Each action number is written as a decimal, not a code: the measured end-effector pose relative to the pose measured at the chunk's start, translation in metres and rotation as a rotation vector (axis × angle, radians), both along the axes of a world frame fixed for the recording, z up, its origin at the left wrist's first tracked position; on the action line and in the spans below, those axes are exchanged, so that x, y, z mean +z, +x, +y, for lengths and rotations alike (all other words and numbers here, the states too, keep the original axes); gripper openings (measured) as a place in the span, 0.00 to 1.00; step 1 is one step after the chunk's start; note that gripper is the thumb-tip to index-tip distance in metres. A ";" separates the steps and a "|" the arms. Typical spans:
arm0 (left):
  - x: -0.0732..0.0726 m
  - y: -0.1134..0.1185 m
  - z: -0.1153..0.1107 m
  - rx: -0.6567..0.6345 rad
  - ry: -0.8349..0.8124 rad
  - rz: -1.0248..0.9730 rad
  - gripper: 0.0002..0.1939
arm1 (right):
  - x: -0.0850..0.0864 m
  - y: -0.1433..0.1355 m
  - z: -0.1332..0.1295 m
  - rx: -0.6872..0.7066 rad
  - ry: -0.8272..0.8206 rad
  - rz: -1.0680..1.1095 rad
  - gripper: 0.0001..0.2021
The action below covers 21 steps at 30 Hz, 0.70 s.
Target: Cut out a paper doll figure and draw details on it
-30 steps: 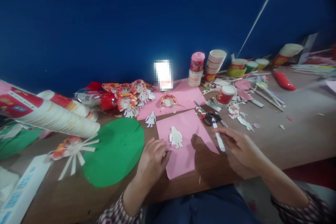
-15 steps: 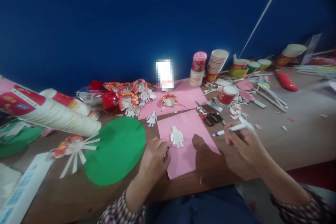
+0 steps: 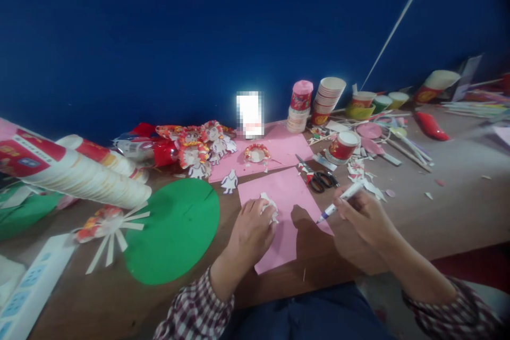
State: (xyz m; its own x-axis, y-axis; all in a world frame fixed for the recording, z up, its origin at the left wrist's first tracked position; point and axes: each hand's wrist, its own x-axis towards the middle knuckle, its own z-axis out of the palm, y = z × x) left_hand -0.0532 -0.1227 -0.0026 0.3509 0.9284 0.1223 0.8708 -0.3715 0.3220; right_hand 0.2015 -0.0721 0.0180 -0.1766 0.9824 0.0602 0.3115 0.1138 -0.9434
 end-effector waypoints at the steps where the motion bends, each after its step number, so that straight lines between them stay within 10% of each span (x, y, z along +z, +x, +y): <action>1: -0.001 0.001 0.001 -0.003 0.001 -0.001 0.13 | -0.001 0.000 0.000 0.006 -0.012 0.008 0.11; 21: -0.020 -0.007 0.005 -0.079 0.025 -0.168 0.11 | -0.004 -0.010 0.004 0.047 0.044 -0.069 0.12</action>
